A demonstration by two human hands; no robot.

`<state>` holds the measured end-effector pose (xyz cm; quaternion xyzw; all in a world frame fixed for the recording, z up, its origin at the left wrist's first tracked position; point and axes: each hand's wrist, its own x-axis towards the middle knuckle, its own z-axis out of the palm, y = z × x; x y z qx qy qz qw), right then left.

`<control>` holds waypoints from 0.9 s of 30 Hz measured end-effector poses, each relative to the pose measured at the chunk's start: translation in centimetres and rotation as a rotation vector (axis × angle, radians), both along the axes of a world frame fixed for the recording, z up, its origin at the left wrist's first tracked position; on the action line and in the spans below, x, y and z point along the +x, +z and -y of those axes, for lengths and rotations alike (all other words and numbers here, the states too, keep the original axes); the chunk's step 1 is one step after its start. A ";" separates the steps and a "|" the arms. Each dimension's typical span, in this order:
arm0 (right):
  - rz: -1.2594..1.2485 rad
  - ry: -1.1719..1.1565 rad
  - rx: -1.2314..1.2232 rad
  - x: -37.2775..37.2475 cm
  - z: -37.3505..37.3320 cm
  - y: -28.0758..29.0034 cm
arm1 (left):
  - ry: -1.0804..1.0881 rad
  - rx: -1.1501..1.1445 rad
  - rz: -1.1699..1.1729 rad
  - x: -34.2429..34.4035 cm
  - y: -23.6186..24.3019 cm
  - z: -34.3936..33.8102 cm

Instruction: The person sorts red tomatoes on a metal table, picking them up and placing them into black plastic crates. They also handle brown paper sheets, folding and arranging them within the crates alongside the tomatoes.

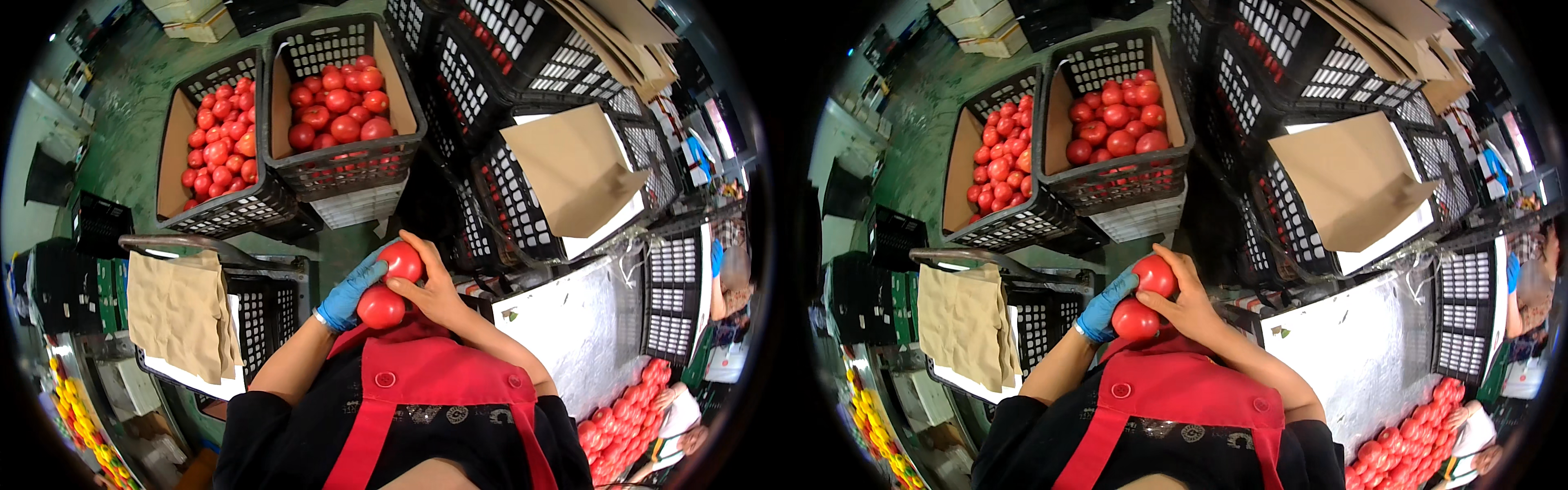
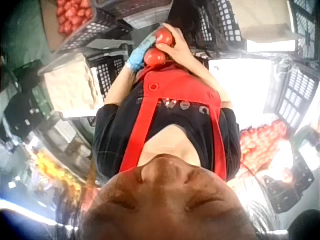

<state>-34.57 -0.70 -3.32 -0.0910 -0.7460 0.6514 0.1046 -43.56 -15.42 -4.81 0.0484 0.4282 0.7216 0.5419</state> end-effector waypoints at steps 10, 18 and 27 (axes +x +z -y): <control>-0.014 -0.180 -1.234 0.5 -0.3 -0.1 | -0.128 0.308 0.394 -2.3 0.5 0.9; -0.081 -0.342 -1.641 3.6 -0.4 -1.0 | -0.064 0.204 0.794 -2.7 -2.2 0.9; -0.208 -0.424 -1.441 10.3 0.6 -0.9 | -0.319 0.155 0.698 0.8 -0.5 -3.0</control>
